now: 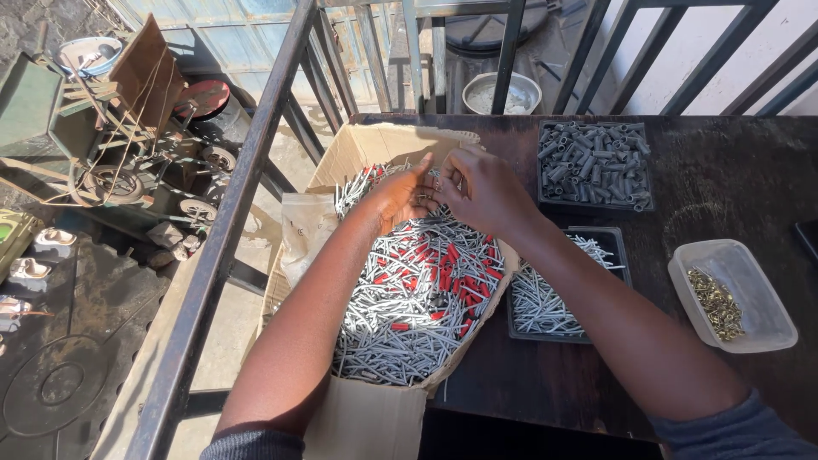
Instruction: The person sorts mixed fasteners from a cardboard box into separate containers on a table. They pick up silver nails and red-headed nails, placing them into a black tray, and also handle small brass-colored fasteners, placing them into a clear plastic container.
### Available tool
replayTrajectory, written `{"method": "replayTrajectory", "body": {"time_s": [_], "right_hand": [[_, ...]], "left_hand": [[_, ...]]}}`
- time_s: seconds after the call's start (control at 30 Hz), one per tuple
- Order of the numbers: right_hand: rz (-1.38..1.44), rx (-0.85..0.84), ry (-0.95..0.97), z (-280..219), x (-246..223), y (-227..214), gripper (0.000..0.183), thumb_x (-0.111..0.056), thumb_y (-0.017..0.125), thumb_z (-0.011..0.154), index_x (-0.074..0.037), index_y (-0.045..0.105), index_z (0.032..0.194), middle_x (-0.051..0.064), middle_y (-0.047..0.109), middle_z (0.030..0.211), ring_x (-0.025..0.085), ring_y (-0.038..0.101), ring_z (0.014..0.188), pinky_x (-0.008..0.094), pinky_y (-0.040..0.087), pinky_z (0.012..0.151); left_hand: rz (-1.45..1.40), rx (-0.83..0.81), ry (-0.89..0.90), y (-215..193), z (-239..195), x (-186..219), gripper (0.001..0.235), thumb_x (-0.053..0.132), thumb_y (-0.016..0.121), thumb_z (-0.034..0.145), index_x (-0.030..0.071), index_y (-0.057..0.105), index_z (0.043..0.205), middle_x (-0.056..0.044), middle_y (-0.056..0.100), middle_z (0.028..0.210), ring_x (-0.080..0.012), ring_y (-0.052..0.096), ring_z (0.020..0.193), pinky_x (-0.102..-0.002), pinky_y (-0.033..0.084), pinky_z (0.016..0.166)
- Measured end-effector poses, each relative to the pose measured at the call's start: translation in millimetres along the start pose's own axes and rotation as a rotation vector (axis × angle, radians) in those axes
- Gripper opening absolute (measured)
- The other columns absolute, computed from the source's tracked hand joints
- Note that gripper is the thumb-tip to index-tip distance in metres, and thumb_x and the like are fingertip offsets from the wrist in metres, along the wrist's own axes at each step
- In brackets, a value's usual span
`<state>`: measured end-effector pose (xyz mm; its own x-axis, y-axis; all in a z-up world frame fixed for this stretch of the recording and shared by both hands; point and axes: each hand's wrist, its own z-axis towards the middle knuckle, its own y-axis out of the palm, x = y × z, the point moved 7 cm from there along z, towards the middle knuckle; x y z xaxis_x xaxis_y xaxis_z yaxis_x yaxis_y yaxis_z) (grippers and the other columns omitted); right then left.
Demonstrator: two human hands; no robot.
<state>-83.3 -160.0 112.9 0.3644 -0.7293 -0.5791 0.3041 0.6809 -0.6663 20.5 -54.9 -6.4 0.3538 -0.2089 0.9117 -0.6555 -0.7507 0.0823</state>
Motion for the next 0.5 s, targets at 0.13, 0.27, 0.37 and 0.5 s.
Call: {"method": "replayTrajectory", "body": {"time_s": [0.13, 0.27, 0.37, 0.5], "right_hand": [[0.011, 0.026, -0.004, -25, -18, -27, 0.011, -0.01, 0.066, 0.094, -0.009, 0.064, 0.084, 0.01, 0.06, 0.072, 0.033, 0.067, 0.056, 0.042, 0.052, 0.051], [0.216, 0.169, 0.107, -85, -19, -69, 0.017, -0.005, 0.06, 0.098, -0.001, 0.065, 0.114, 0.016, 0.061, 0.082, 0.033, 0.064, 0.063, 0.039, 0.051, 0.055], [0.306, 0.296, 0.223, -155, -17, -97, 0.032, -0.003, 0.062, 0.095, -0.002, 0.064, 0.127, 0.016, 0.066, 0.092, 0.025, 0.067, 0.072, 0.032, 0.052, 0.058], [0.318, 0.432, 0.299, -235, -8, -129, 0.038, -0.008, 0.068, 0.092, -0.006, 0.067, 0.13, 0.012, 0.068, 0.094, 0.02, 0.065, 0.073, 0.028, 0.052, 0.057]], "left_hand": [[0.008, -0.317, -0.038, 41, -14, 3, 0.049, 0.052, 0.061, 0.097, 0.006, 0.062, 0.113, -0.002, 0.069, 0.09, -0.0101, 0.07, 0.076, -0.017, 0.054, 0.056], [-0.123, -0.25, -0.062, 61, -31, 8, 0.033, 0.033, 0.059, 0.1, 0.002, 0.067, 0.109, -0.004, 0.057, 0.078, -0.0075, 0.053, 0.063, -0.013, 0.043, 0.048], [-0.026, -0.214, -0.109, 90, -46, 20, 0.025, 0.028, 0.06, 0.098, 0.006, 0.067, 0.107, -0.002, 0.051, 0.073, -0.0067, 0.048, 0.059, -0.013, 0.036, 0.045], [0.156, -0.107, -0.027, 157, -64, 63, 0.023, 0.022, 0.064, 0.1, 0.003, 0.068, 0.111, -0.008, 0.065, 0.078, -0.0109, 0.061, 0.067, -0.02, 0.049, 0.059]]}}
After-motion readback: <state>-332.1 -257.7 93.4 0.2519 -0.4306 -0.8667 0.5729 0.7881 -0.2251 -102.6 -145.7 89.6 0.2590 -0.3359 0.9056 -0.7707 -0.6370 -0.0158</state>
